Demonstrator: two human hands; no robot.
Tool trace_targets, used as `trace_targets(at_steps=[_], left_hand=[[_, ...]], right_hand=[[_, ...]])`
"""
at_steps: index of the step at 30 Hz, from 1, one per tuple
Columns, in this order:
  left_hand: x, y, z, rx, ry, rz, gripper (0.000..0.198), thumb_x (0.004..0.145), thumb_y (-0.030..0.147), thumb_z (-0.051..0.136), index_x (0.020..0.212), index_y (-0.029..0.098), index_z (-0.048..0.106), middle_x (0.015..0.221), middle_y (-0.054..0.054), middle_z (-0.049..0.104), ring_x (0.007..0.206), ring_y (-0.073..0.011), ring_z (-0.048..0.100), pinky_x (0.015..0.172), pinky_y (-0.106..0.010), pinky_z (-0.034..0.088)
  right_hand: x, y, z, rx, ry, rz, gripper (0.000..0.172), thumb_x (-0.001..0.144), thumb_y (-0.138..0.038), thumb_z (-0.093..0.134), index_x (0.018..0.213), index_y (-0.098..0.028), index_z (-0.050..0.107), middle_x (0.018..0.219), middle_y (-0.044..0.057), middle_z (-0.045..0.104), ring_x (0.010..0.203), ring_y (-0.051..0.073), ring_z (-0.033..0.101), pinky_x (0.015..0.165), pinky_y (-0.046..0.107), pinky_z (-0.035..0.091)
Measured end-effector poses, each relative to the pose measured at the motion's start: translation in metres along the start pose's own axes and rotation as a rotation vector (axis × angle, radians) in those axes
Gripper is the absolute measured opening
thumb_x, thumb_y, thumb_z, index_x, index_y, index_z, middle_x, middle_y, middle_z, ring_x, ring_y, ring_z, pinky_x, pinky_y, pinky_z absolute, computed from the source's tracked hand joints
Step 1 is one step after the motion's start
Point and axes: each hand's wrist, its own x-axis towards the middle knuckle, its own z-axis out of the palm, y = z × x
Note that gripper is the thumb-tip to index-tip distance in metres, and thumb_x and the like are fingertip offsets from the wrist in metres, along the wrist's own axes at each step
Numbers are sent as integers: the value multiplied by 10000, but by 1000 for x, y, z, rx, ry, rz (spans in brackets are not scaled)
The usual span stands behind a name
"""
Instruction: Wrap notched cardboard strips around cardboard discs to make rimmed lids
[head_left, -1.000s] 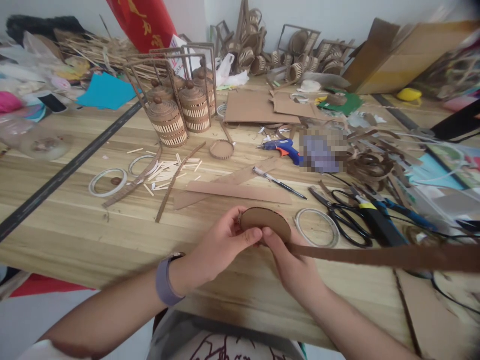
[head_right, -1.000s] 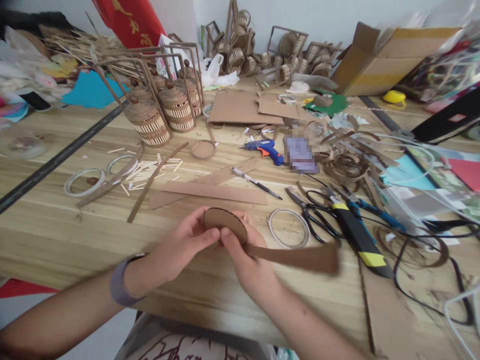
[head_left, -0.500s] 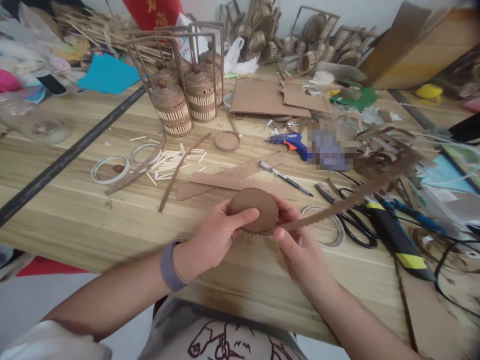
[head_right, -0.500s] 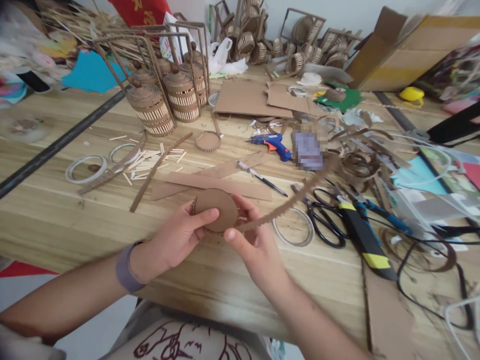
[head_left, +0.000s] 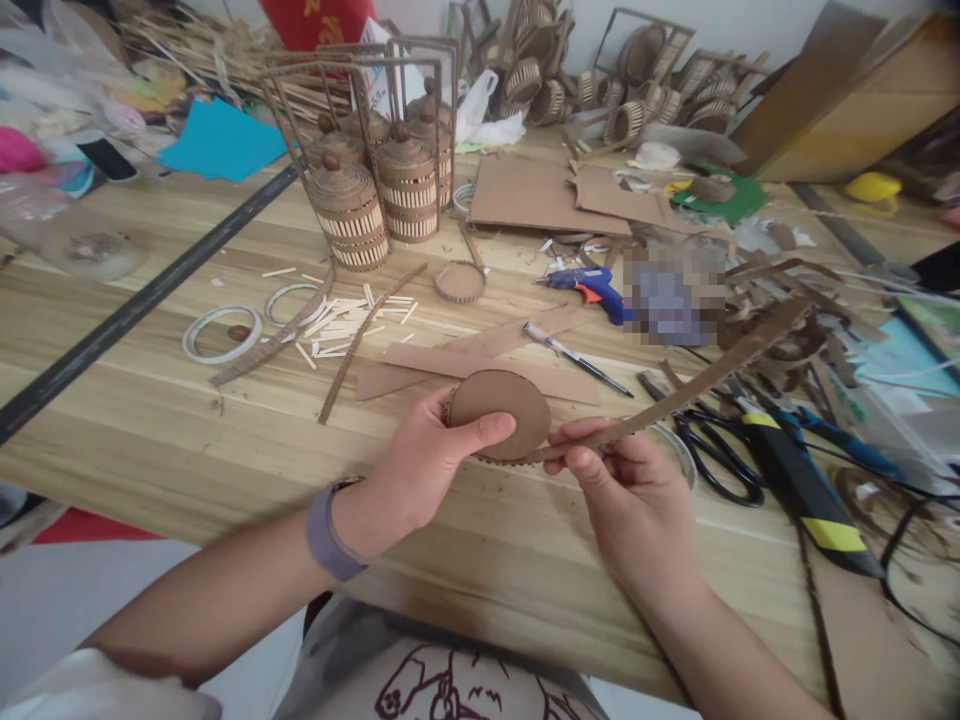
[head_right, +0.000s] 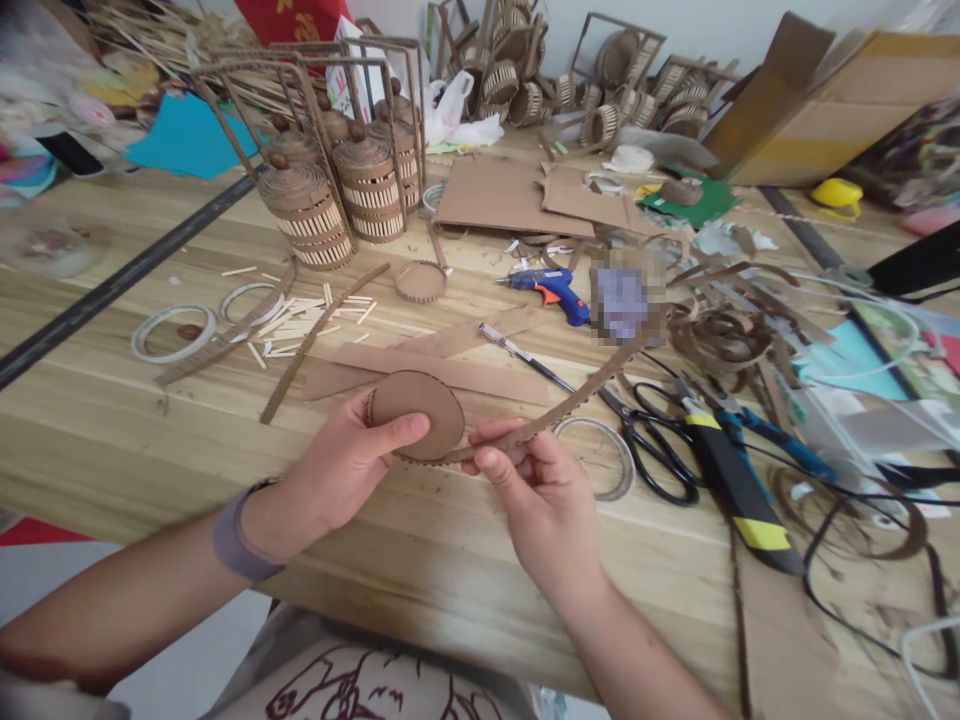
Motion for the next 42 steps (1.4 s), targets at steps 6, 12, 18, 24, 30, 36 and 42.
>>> trace_targets(at_steps=[6,12,18,24,30,36,42], left_hand=[[-2,0,-3,61,-35,24,237,710,257,853,917,203,750,928,2,775,870,-158,671,803,-258,519],[-3,1,-3,120,-78,42,212,721,217,835,917,199,756,927,-1,782,861,-164,688,788,-255,532],[-5,7,-2,225,-81,41,210,733,238,827,926,192,756,956,-11,784,885,-181,699,786,-260,540],[-7,7,-3,292,-100,44,207,759,263,811,950,210,753,961,0,781,920,-190,700,784,-254,536],[-6,10,-3,368,-128,31,220,777,288,787,977,204,747,1003,-19,778,947,-216,700,797,-278,532],[-8,11,-4,520,-98,24,292,772,365,781,1000,194,718,989,-31,769,944,-244,693,792,-305,527],[-6,11,-7,721,-27,10,421,737,413,784,1056,157,683,1090,-105,736,1022,-317,666,868,-396,507]], right_hand=[[-2,-3,0,14,-9,7,117,818,-333,766,904,-263,728,800,-24,755,627,84,694,608,164,575],[-2,-4,0,6,-16,23,143,809,-349,771,900,-248,728,764,-12,749,622,108,700,589,188,580],[-1,-6,1,-51,-17,18,208,790,-401,774,872,-219,715,667,-1,725,583,140,697,554,223,585],[-1,-9,1,-101,-34,13,232,781,-428,773,855,-219,706,624,1,716,557,153,695,531,233,583],[0,-10,3,-129,-49,12,274,773,-473,765,832,-216,690,602,-4,697,522,156,670,490,239,560],[-2,-5,0,-183,-109,12,233,813,-448,729,827,-219,690,615,-8,663,527,140,609,476,231,495],[1,-2,-4,-347,-222,-65,278,868,-450,664,728,-210,659,659,4,625,595,144,562,530,245,443]])
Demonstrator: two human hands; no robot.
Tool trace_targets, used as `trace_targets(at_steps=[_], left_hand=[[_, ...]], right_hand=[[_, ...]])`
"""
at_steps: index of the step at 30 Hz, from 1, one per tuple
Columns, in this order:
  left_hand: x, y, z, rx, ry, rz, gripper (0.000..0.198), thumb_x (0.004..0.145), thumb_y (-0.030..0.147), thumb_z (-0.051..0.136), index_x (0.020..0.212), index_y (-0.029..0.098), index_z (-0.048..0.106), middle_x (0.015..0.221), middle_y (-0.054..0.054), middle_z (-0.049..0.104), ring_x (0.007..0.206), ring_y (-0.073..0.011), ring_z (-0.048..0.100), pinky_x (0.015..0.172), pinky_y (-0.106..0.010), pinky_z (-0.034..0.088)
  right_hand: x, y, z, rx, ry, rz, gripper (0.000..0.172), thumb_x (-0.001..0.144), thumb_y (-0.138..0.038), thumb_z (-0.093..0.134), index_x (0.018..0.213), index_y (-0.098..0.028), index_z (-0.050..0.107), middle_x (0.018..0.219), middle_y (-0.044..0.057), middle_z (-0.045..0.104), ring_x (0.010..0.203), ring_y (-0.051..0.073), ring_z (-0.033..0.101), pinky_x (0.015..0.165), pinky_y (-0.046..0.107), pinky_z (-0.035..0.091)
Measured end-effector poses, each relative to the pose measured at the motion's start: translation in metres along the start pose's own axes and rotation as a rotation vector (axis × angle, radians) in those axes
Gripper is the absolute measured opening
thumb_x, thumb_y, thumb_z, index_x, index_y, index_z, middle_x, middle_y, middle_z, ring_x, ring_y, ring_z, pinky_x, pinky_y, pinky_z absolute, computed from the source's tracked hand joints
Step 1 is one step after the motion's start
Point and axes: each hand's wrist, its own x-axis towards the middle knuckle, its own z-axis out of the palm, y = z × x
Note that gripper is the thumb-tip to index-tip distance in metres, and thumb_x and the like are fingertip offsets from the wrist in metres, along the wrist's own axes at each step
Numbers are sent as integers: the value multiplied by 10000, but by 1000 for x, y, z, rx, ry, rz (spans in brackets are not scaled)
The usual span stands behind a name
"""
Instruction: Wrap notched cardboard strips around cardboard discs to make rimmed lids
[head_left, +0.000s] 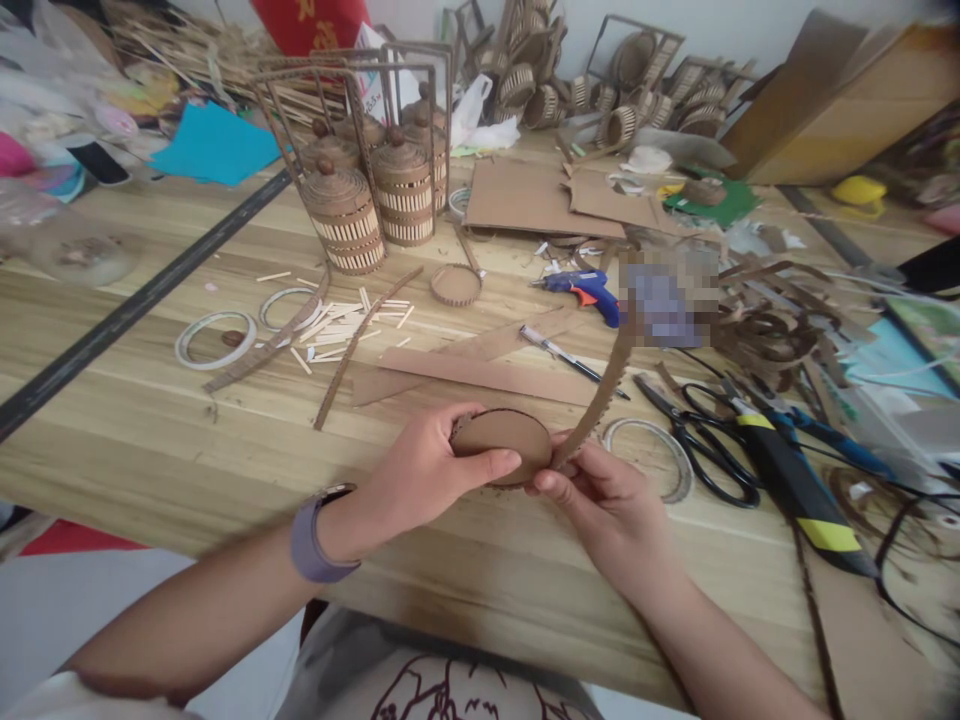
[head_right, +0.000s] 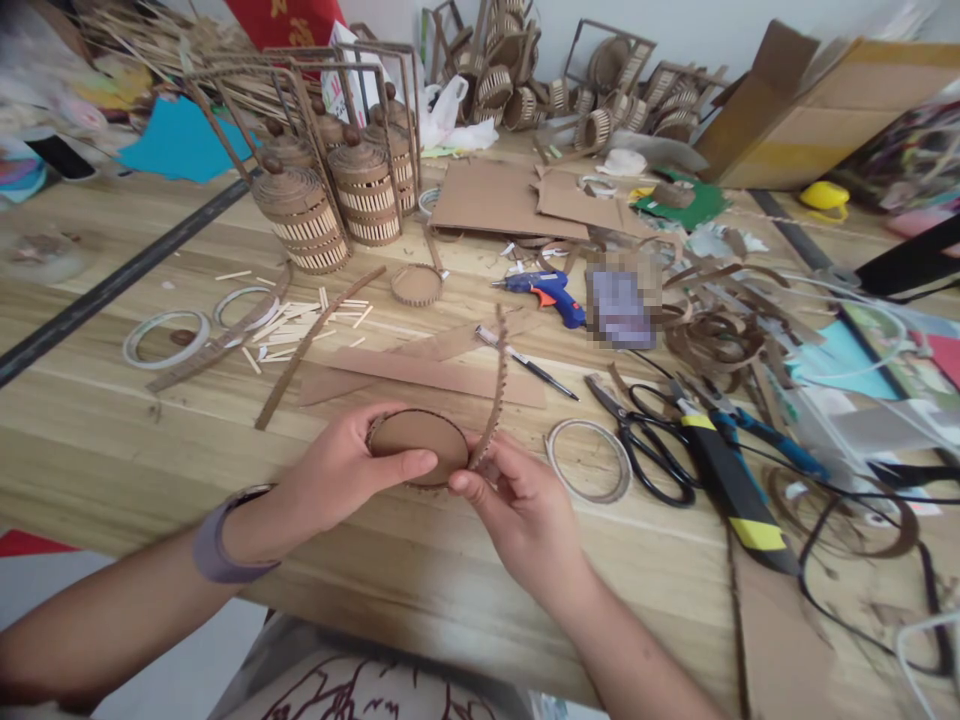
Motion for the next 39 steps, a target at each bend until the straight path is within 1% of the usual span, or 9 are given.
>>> trace_targets(at_steps=[6,11,15,18,21,26,32,36,39], left_hand=[[0,-4,-2,3,61,-30,563,673,442,838,1144,190,659,1052,-80,737,986,-300,673,856,-386,507],[-1,-6,4,-295,14,41,387,675,403,856,990,241,697,920,10,750,880,-218,692,740,-284,530],[-2,-4,10,-437,-6,36,291,701,344,851,944,232,738,934,7,772,914,-214,704,778,-278,543],[-2,-1,12,-436,7,31,249,732,307,829,957,230,755,978,-5,782,962,-230,705,833,-303,549],[-1,1,11,-433,9,22,256,728,294,825,963,215,761,988,-23,784,972,-255,708,861,-341,551],[-1,2,7,-383,13,33,254,721,306,828,949,210,766,978,-28,787,950,-261,711,852,-347,556],[-1,5,2,-313,-7,84,186,767,312,800,936,243,767,968,11,789,929,-229,718,805,-295,560],[-2,4,1,-252,-22,83,173,774,334,795,917,242,760,949,16,789,903,-220,720,771,-279,555],[-3,3,0,-193,-29,91,189,775,359,792,910,232,755,947,10,788,897,-227,718,763,-283,547]], right_hand=[[3,-5,0,-20,-61,-26,318,885,-487,630,723,-217,670,660,12,623,618,153,568,550,253,450],[-2,-2,6,101,28,73,307,857,-528,651,876,-223,681,657,5,637,561,148,570,482,248,448],[-4,1,6,120,39,117,328,828,-532,688,916,-216,691,673,7,658,602,159,620,531,262,507],[0,-2,2,156,104,100,352,806,-529,717,980,-224,693,753,21,713,670,169,669,605,281,563],[4,-6,-4,165,175,76,304,803,-501,733,932,-228,700,776,28,737,651,156,673,606,280,584],[5,-7,-7,186,202,78,265,791,-478,755,862,-229,696,749,25,743,649,159,698,613,286,604],[5,-4,-5,299,226,104,221,775,-435,782,849,-241,707,768,4,747,643,142,699,626,264,598],[4,-6,-4,277,212,75,199,785,-418,776,852,-240,717,777,9,759,663,152,710,632,272,609],[3,-6,-3,249,208,74,199,785,-415,775,859,-236,726,763,13,759,632,150,697,578,256,591]])
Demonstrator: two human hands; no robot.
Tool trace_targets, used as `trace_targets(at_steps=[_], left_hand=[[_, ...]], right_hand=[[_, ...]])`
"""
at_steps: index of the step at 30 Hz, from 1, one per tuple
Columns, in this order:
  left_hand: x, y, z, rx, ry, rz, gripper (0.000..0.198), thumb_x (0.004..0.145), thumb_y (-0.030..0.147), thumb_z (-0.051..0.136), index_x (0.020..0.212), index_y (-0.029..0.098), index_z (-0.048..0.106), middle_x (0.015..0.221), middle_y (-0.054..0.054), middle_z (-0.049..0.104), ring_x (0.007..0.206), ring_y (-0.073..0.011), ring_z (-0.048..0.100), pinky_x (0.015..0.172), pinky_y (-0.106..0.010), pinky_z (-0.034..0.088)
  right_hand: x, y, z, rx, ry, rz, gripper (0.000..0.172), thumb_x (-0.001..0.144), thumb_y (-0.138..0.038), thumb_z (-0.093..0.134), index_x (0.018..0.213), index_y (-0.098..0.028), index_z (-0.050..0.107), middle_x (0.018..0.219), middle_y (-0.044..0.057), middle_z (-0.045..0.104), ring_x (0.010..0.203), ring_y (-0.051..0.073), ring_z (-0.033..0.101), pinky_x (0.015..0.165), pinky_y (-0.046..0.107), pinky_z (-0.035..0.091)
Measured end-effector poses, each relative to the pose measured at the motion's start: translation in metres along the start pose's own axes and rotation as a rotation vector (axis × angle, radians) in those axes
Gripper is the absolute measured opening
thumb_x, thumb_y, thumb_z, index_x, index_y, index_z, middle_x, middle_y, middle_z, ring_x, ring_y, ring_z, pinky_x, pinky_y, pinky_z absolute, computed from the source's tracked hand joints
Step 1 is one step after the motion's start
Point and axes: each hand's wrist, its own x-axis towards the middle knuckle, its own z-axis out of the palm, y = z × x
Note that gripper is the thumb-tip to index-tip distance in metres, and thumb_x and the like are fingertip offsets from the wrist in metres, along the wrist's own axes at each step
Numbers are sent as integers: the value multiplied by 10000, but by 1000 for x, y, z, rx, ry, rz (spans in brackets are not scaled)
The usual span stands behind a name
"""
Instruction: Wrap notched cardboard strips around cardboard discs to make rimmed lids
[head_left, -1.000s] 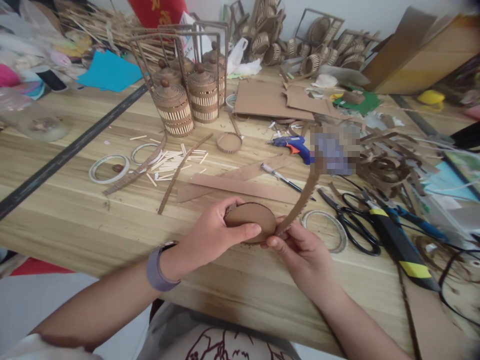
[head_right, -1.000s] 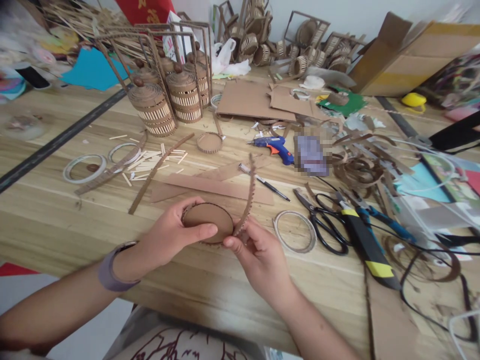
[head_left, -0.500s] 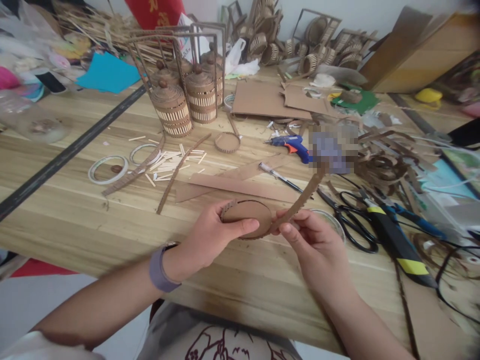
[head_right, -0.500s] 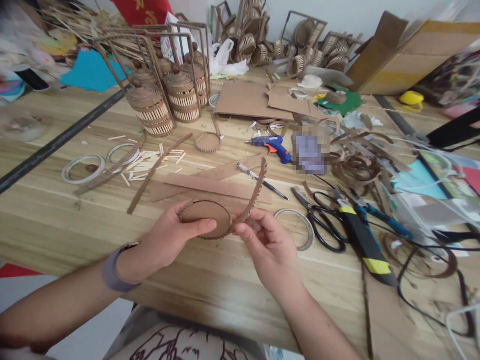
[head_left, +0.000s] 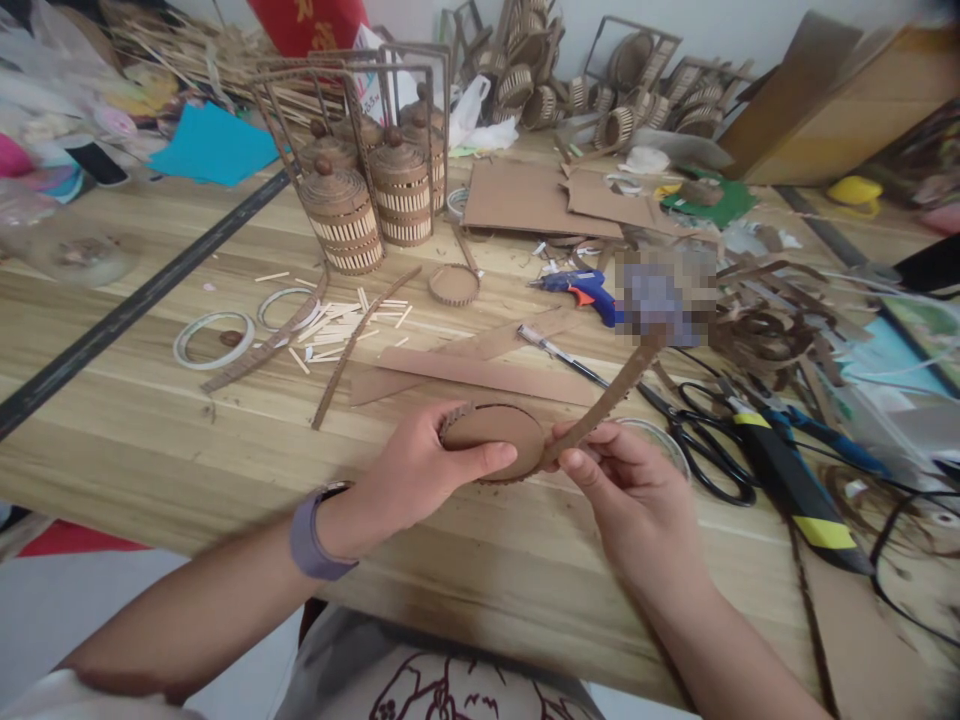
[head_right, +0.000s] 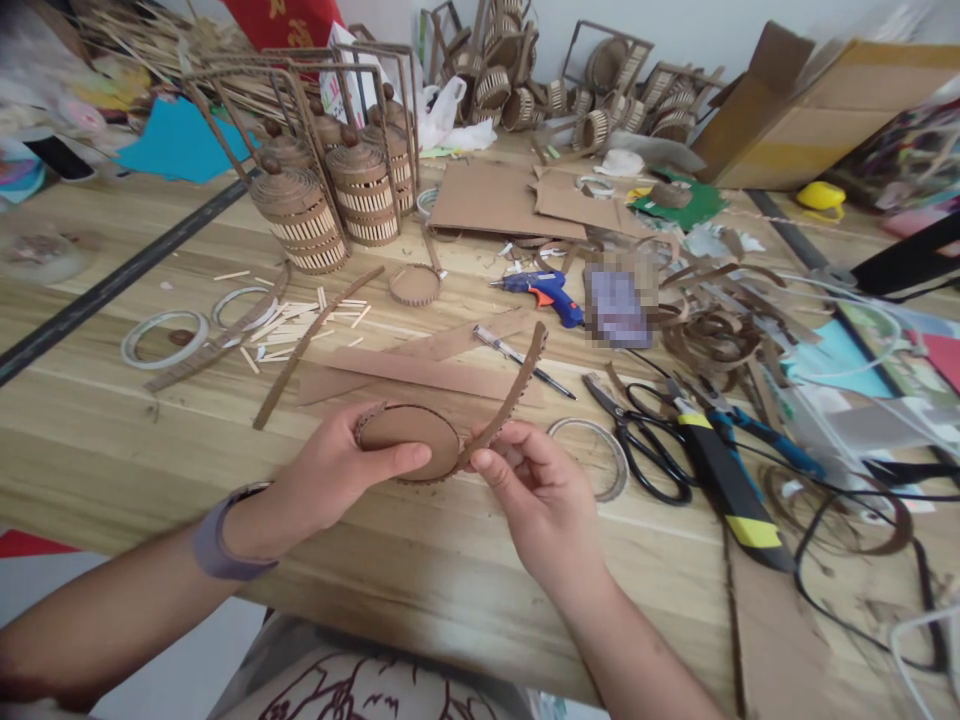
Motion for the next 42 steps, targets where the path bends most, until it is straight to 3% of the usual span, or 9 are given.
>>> trace_targets(at_steps=[7,13,21,27,36,42], left_hand=[[1,-1,-1,122,-10,2,245,775,385,779,961,229,746,960,1,784,901,-251,713,750,-301,532],[2,2,-2,275,-3,17,271,770,392,761,986,231,734,997,8,776,944,-252,703,824,-321,529],[3,0,-3,428,25,-129,498,689,477,762,1069,162,698,1101,-93,738,1027,-325,668,972,-448,489],[3,1,-4,499,31,-127,568,678,510,748,1123,161,691,1142,-102,724,1066,-339,651,993,-451,480],[5,-1,-5,543,31,-94,539,687,486,742,1115,161,700,1101,-84,732,1025,-324,660,923,-408,503],[6,0,-6,547,-55,-23,260,742,399,708,899,191,716,830,-2,734,782,-235,674,657,-287,481]], right_hand=[[-2,8,-3,-43,-37,20,174,807,-417,753,873,-257,733,786,5,755,619,123,646,523,197,524],[-3,8,-4,-88,-73,-14,136,822,-386,740,870,-259,728,772,-4,728,666,122,640,606,200,523],[-1,11,-5,-150,-167,-50,111,840,-345,719,851,-234,712,729,4,671,653,138,607,584,232,477],[1,11,-7,-134,-232,-32,101,853,-329,707,855,-230,719,772,9,689,681,134,623,603,225,476],[0,16,-7,-146,-240,-8,168,856,-384,696,880,-220,725,793,32,692,693,154,622,614,255,491],[1,17,-6,-92,-265,48,117,822,-332,734,843,-217,729,776,19,685,689,139,628,601,230,494]])
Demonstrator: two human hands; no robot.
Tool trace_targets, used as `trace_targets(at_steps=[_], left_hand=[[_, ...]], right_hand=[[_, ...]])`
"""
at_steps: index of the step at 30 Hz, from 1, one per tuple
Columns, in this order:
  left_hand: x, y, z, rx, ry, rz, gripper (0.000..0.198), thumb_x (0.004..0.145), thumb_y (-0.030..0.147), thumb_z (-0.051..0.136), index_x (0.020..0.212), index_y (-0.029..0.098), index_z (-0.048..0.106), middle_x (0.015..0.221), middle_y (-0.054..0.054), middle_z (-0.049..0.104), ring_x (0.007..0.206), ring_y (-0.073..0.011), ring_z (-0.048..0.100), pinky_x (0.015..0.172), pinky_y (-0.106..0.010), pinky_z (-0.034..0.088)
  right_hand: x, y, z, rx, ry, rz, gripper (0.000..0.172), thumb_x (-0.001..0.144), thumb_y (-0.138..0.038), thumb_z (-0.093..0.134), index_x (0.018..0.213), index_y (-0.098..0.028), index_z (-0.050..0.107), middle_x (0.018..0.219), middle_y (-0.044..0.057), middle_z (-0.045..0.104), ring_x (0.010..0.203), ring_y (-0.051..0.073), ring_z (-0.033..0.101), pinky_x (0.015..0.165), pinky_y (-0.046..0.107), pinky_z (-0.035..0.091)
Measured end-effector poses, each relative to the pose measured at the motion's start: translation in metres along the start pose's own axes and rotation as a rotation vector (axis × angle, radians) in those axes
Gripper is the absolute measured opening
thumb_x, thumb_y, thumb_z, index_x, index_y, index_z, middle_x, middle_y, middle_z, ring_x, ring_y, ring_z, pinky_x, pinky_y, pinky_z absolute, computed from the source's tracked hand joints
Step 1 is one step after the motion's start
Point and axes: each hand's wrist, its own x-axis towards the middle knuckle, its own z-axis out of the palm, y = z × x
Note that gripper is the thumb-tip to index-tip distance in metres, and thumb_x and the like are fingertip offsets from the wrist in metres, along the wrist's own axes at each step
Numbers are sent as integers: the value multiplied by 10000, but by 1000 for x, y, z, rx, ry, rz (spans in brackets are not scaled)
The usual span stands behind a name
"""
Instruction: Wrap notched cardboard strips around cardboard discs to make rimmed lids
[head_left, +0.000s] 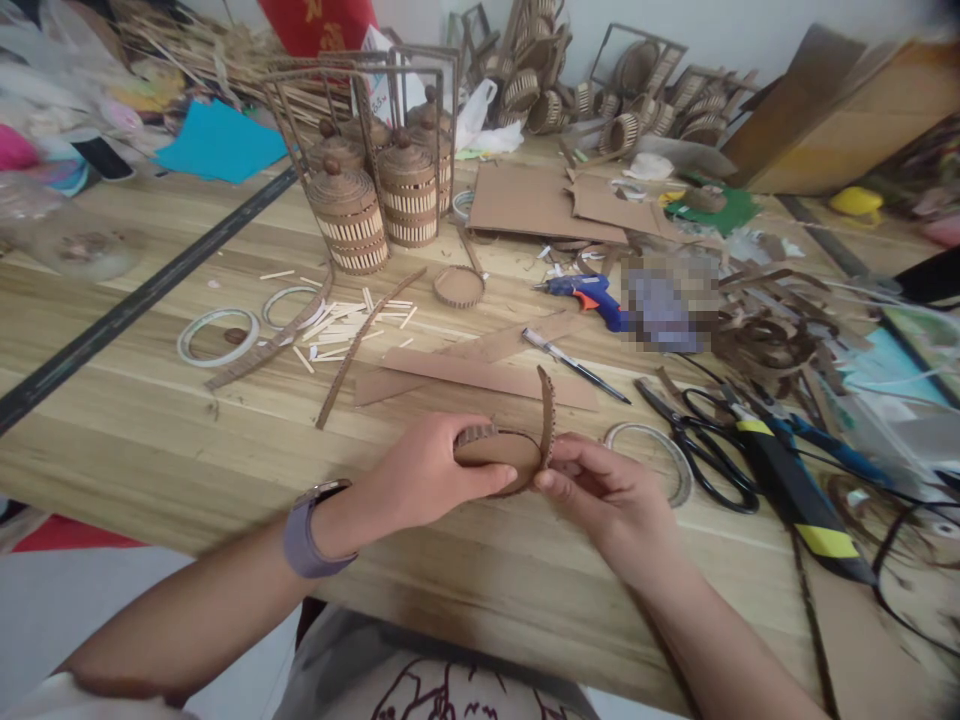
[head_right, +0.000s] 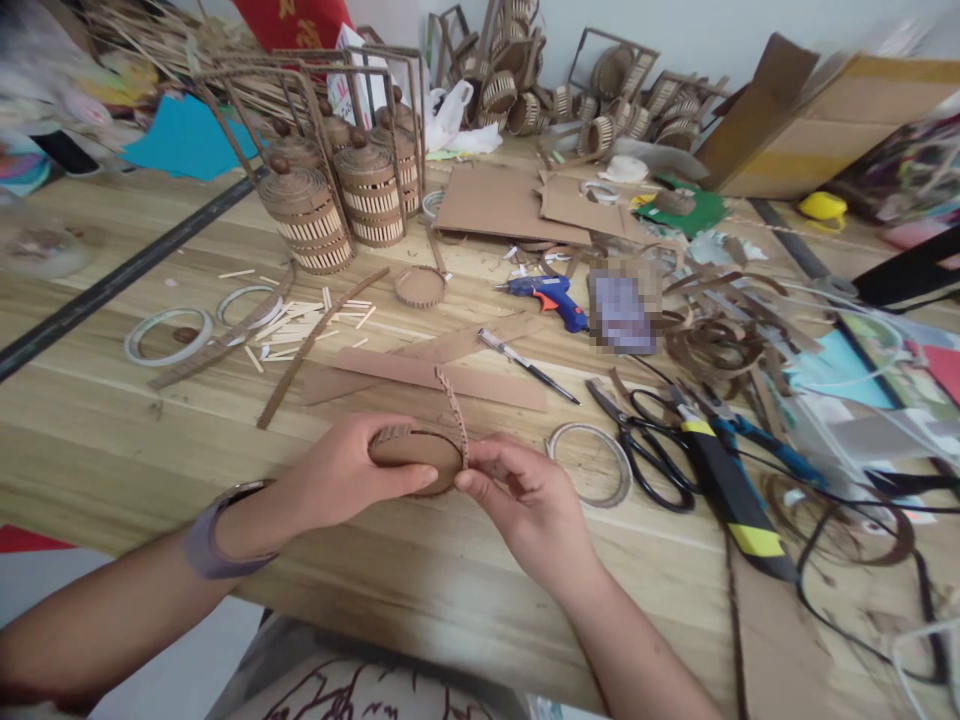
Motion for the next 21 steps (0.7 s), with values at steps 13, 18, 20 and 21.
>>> trace_targets(at_steps=[13,18,20,21], left_hand=[[-3,6,4,-45,-15,51,134,775,298,672,862,202,706,797,22,722,748,-192,656,625,-256,442],[-3,7,4,-89,-46,46,234,795,358,676,964,202,721,893,12,748,811,-208,667,694,-278,462],[-3,7,4,-105,-62,43,243,806,387,669,949,199,725,890,8,747,832,-215,669,695,-280,457],[-3,6,4,-113,-73,39,237,814,388,660,938,198,726,877,9,744,831,-215,670,687,-278,454]], right_hand=[[7,-15,-6,-105,128,-40,160,795,-390,745,863,-252,785,833,36,772,753,187,717,666,277,591],[5,-12,-7,-100,89,-51,157,829,-382,721,903,-255,776,842,32,761,749,173,709,663,259,581],[4,-11,-7,-102,73,-54,159,836,-379,716,924,-260,773,867,33,760,773,174,709,693,266,582],[4,-11,-7,-102,75,-54,165,832,-388,720,920,-259,773,870,36,760,778,178,709,703,273,584]])
